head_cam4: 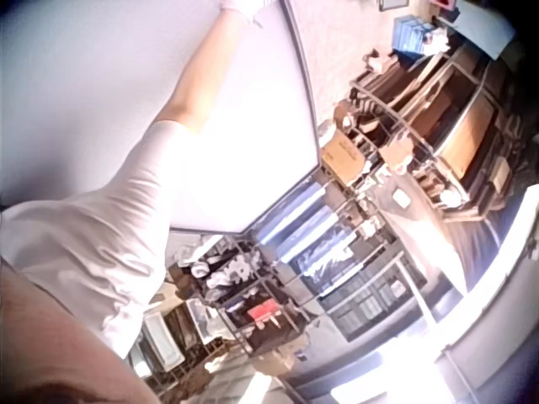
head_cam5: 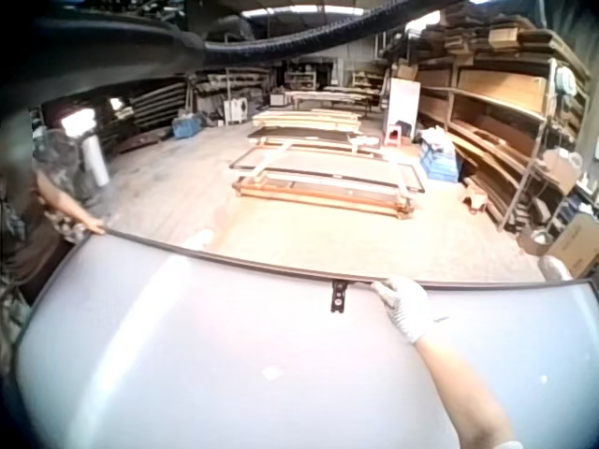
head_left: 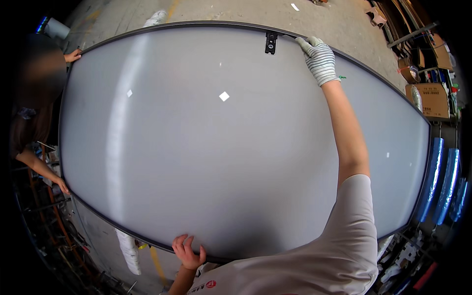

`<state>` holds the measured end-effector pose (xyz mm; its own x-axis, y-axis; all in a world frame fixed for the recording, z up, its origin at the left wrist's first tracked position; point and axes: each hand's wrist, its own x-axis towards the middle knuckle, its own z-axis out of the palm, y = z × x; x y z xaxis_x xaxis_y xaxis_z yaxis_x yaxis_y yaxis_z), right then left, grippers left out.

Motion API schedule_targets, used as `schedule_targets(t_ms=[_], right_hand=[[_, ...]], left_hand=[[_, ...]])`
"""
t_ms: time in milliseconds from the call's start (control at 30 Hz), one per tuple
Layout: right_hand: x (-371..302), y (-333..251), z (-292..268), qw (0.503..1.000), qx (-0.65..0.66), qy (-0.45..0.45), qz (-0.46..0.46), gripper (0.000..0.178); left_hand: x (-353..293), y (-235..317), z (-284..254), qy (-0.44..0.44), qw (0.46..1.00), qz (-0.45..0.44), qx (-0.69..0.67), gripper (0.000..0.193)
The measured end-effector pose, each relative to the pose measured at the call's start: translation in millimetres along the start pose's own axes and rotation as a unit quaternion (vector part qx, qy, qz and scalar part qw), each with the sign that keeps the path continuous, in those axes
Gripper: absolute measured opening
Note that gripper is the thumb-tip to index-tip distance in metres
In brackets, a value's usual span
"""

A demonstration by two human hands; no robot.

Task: The person uses a utility knife to cut and trim protective film along the edges of a large, grey window frame. They work along the perimeter of the frame, peeling away the cut film while another person assists by holding the frame steady.

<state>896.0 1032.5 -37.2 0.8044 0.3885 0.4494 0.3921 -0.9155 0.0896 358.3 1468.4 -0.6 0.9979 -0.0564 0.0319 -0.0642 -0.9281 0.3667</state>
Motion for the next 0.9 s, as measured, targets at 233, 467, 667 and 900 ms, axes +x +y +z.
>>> schedule_targets(t_ms=[233, 467, 667, 900], right_hand=[[8, -7, -8, 0.999, -0.01, -0.026, 0.018, 0.029], [41, -32, -19, 0.995, -0.013, 0.022, -0.095, 0.031], [51, -46, -10, 0.995, -0.051, -0.043, -0.075, 0.027], [48, -53, -6, 0.996, -0.048, -0.061, -0.04, 0.029]], left_hand=[[3, 0, -1, -0.007, 1.0, 0.002, 0.01, 0.043], [0, -4, 0, -0.003, 1.0, 0.01, 0.015, 0.043], [0, -4, 0, -0.001, 1.0, 0.006, 0.013, 0.042], [0, -5, 1, 0.01, 1.0, 0.012, 0.008, 0.041]])
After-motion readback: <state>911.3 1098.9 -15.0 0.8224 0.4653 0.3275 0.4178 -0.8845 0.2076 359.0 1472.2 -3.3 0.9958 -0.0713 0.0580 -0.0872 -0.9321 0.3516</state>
